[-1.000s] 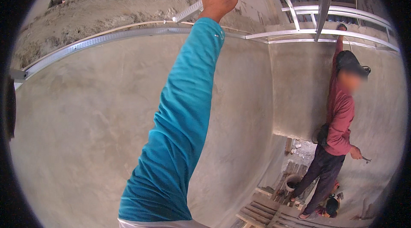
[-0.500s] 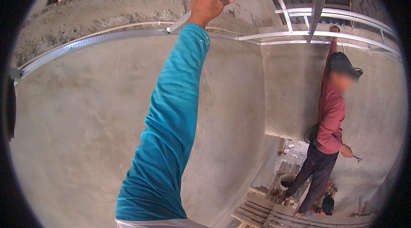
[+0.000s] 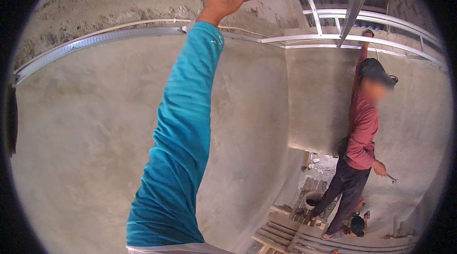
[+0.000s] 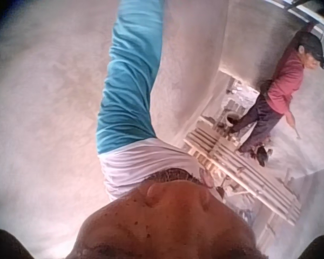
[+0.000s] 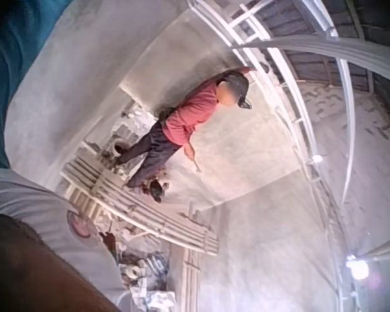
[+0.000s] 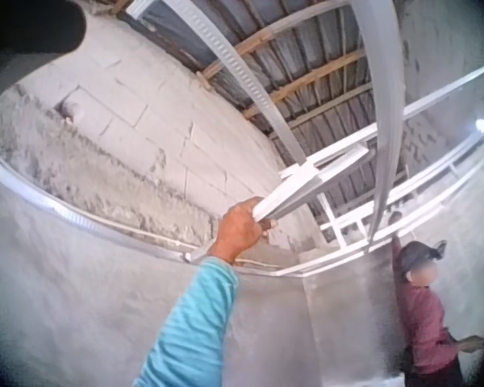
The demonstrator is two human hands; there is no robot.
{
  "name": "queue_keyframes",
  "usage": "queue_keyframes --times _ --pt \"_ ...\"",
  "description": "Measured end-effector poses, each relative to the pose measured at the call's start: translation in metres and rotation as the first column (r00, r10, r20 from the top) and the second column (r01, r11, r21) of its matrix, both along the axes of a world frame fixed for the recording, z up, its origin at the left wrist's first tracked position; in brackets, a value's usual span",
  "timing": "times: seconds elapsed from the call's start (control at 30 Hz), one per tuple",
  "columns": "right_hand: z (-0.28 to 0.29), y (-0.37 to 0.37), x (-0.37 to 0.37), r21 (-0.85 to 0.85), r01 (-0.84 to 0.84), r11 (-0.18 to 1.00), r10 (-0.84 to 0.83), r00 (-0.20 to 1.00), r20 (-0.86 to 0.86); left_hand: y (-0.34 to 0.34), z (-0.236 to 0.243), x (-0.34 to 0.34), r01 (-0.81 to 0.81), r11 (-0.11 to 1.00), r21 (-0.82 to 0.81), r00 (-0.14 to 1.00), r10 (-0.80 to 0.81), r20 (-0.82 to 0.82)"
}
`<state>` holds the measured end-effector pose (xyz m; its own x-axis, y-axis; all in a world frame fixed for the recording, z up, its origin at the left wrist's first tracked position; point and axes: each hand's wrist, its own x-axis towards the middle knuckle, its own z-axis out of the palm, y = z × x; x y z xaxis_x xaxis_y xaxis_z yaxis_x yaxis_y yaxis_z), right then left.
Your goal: The person cuts metal framing strips with shears and positions them onto an overhead ceiling grid while standing on scaffolding.
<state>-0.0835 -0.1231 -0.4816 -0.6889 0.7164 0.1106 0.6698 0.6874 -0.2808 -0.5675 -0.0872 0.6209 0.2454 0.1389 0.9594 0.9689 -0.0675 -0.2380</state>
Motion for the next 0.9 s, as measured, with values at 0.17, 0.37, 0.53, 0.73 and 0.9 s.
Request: queue_keyframes --times 0.17,0.37,0.53,0.73,0.9 --pt "0.009 0.002 -0.003 -0.025 0.025 0.999 -0.026 1.0 -0.01 -0.013 0.009 -0.007 0.077 0.997 -0.007 0.996 -0.078 -0.038" --pt "0.025 0.017 0.006 -0.049 0.08 0.996 -0.08 0.997 -0.009 -0.017 -0.011 0.009 -0.06 0.997 0.048 0.998 0.06 -0.002" --pt "0.042 0.025 0.007 -0.076 0.106 0.991 -0.107 0.994 -0.008 -0.02 -0.019 0.006 -0.095 0.995 -0.002 0.995 0.095 -0.022" --pt "0.049 0.025 0.0 -0.108 0.122 0.987 -0.126 0.992 -0.026 -0.023 -0.024 0.011 0.074 0.996 0.046 0.997 -0.073 -0.026" --pt "0.054 0.027 0.0 -0.121 0.129 0.984 -0.133 0.991 -0.027 -0.023 -0.02 0.01 0.052 0.995 0.085 0.998 -0.048 -0.048"
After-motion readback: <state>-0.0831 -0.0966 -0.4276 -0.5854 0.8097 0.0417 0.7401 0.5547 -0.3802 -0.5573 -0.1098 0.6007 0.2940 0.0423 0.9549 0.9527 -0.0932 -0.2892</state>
